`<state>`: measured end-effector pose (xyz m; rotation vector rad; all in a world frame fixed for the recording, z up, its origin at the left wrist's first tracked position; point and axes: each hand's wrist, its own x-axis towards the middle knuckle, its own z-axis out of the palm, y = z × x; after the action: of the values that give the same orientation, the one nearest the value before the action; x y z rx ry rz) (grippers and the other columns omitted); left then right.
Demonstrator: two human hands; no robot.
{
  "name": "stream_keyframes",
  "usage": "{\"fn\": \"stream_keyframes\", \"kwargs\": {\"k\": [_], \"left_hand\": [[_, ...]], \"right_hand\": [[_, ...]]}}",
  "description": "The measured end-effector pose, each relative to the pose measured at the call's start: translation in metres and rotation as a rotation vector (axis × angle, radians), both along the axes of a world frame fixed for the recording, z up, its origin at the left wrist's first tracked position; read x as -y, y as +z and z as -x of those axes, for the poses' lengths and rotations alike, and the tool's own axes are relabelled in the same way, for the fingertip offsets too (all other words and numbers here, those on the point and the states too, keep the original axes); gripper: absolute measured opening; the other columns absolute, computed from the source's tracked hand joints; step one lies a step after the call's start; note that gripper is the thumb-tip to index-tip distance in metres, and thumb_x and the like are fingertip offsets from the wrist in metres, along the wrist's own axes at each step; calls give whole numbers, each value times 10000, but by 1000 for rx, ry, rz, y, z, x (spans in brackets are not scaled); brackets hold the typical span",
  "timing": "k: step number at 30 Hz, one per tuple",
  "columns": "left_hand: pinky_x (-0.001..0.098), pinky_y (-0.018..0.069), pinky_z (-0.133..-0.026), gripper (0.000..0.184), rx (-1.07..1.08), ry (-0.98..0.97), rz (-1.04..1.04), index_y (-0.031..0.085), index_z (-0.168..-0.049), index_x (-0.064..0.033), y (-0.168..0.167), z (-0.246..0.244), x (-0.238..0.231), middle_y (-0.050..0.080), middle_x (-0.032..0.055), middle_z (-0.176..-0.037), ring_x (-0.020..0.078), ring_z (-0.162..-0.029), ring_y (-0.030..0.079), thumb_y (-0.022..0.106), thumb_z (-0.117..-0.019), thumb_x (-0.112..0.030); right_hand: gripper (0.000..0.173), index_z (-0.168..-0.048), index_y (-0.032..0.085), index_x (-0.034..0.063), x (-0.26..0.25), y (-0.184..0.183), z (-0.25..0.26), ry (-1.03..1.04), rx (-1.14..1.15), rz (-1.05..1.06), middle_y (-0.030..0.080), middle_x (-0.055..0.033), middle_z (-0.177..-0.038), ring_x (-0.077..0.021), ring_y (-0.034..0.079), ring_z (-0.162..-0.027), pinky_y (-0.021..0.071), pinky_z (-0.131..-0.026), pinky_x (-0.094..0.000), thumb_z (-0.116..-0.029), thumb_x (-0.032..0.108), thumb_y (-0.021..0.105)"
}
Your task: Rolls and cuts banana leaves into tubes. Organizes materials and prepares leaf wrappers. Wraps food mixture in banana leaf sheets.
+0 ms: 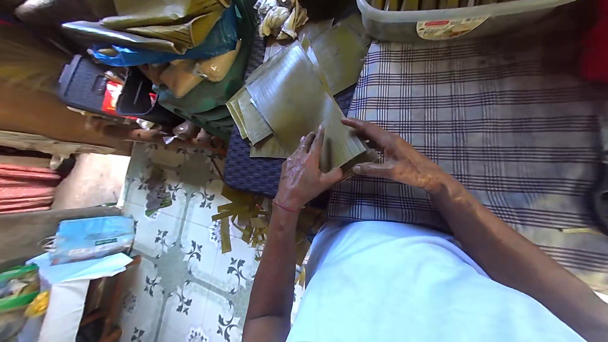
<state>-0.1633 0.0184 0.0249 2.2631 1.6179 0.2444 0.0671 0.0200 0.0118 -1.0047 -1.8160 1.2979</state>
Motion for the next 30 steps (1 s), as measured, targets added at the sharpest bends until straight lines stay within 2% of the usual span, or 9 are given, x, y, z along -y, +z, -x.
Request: {"fn": "stream_keyframes", "kwargs": {"k": [4, 7, 10, 12, 15, 19, 22, 25, 30], "left_hand": [[544, 489, -1037, 520, 77, 22, -90, 514, -1472, 20, -3, 2, 5, 599, 203, -1427, 364, -1296, 602, 464, -988, -163], [521, 564, -925, 357, 108, 56, -277, 674, -1258, 49, -11, -8, 11, 695, 210, -1266, 358, -1148, 692, 467, -1014, -109], [462, 594, -869, 427, 80, -143, -260, 600, -1424, -44, 5, -42, 29, 639, 152, -1394, 293, -1134, 707, 482, -1040, -190], [421, 614, -787, 426, 77, -309, -231, 622, -1401, -48, 11, -75, 41, 666, 152, -1354, 265, -1017, 746, 509, -1044, -250], [417, 601, -824, 498, 49, -568, -48, 569, -1456, -74, 19, -124, 45, 658, 133, -1362, 246, -1050, 730, 464, -1066, -365], [480, 453, -1102, 681, 19, -819, 229, 467, -1545, -132, 8, -177, 36, 488, 90, -1567, 257, -1381, 539, 376, -1053, -593], [550, 180, -1257, 698, -80, -816, 133, 414, -1581, -155, -24, -197, 29, 339, 109, -1656, 327, -1552, 253, 437, -1030, -583], [627, 195, -1227, 726, -126, -816, -51, 387, -1598, -196, -52, -206, 19, 265, 116, -1686, 383, -1556, 211, 545, -986, -552], [629, 176, -1234, 810, -131, -829, -186, 306, -1632, -259, -78, -205, 0, 176, 100, -1714, 375, -1572, 153, 576, -946, -597]], "right_hand": [[790, -1550, 447, 83, 1, -6, -2, -129, 139, -138, 359, -163, -1619, -336, 359, -1470, 332, -1180, -496, -895, 453, 688], [655, -1539, 452, 126, 8, 3, 3, -224, 70, -1, 657, -96, -1278, -176, 661, -1046, 560, -858, -355, -1027, 533, 478], [647, -1555, 419, 192, 17, 18, -5, -252, -105, 315, 719, -89, -1118, -154, 722, -802, 621, -657, -334, -1058, 601, 352], [606, -1541, 446, 178, 26, 24, -33, -331, -98, 390, 696, -105, -1200, -181, 715, -902, 619, -741, -380, -1052, 536, 448], [549, -1515, 465, 170, 51, 13, -94, -459, 18, 371, 721, -104, -994, -142, 663, -788, 570, -753, -354, -991, 148, 630], [607, -1513, 478, 188, 104, -4, -166, -637, 212, 378, 727, -117, -1016, -186, 681, -828, 575, -781, -399, -950, 72, 673], [596, -1500, 489, 146, 141, -11, -191, -691, 271, 434, 712, -140, -1097, -217, 697, -885, 586, -811, -417, -939, 85, 680], [459, -1457, 568, 175, 166, 1, -205, -744, 437, 418, 718, -128, -1095, -234, 704, -922, 580, -861, -441, -1004, 174, 643], [254, -1235, 733, 162, 213, 68, -242, -1225, 666, -129, 727, -57, -1120, -186, 707, -932, 604, -830, -433, -1007, 139, 626]]}}
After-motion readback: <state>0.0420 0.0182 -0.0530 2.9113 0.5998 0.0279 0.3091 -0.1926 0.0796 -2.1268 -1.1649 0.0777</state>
